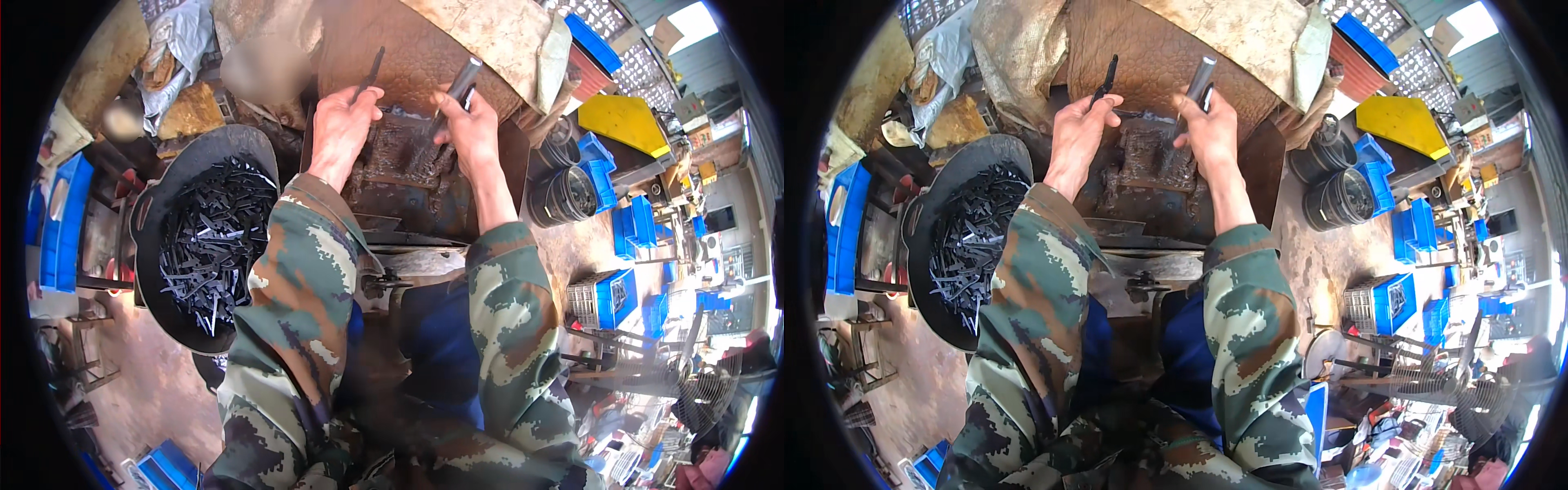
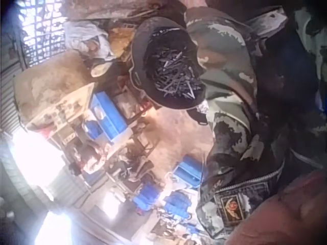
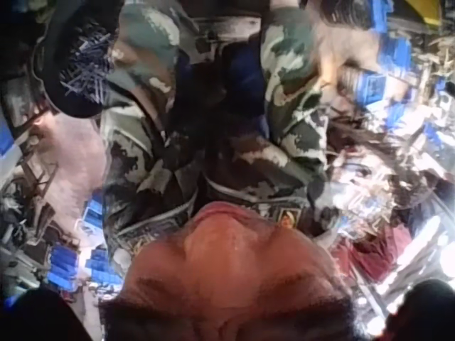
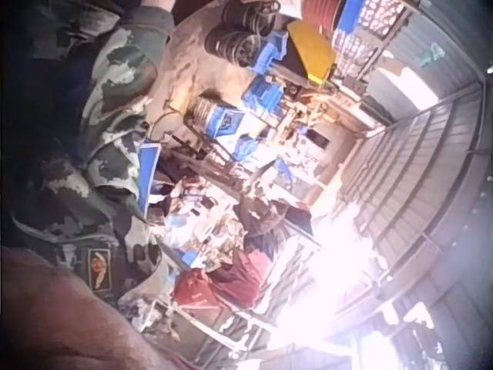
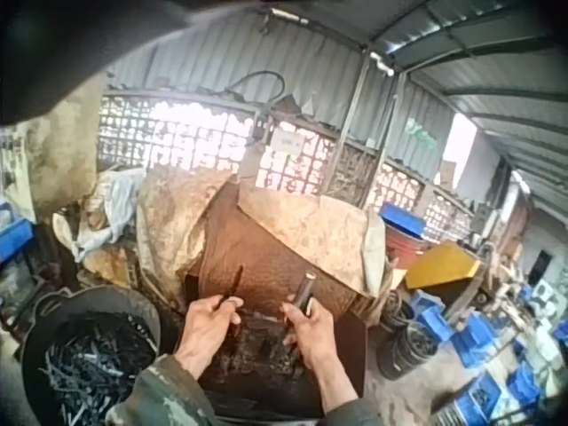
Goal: Assembling small metal components using a fixture on a workbench.
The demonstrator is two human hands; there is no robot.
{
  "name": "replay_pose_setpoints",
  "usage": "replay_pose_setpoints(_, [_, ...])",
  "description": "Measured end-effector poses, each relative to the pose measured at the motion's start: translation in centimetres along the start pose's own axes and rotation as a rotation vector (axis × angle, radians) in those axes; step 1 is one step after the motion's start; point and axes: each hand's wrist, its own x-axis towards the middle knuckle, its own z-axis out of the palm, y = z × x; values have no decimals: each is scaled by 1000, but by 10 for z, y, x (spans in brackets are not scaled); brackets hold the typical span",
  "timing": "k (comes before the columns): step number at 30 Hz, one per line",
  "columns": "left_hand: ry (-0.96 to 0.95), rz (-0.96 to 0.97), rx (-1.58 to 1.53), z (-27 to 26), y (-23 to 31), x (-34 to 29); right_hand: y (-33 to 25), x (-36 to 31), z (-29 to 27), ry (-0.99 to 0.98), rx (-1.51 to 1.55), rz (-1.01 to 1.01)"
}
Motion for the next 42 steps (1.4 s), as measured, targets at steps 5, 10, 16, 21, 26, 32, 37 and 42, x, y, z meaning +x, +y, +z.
replay_pose_setpoints(5, [-68,58,82,-12,-12,3,-14,-58,-27,-275,-66,68])
replay_pose_setpoints(10, [-136,42,310,-12,-19,0,-8,-109,-44,-547,-358,-226])
replay_pose_setpoints(16, [-281,231,799,-1,-39,-3,20,-149,-62,-677,-606,-494])
replay_pose_setpoints(21, [-542,100,905,-22,-58,0,24,-161,-52,-836,-624,-413])
replay_pose_setpoints(26, [-651,146,729,-15,-82,9,31,-138,-58,-915,-395,-403])
replay_pose_setpoints(32, [-508,125,614,-11,-51,9,3,-101,-46,-248,-110,273])
replay_pose_setpoints(37, [-624,-158,73,4,-19,-18,3,-77,-27,-25,310,248])
replay_pose_setpoints(42, [-702,-228,-66,15,-13,-30,7,-72,-19,-56,375,223])
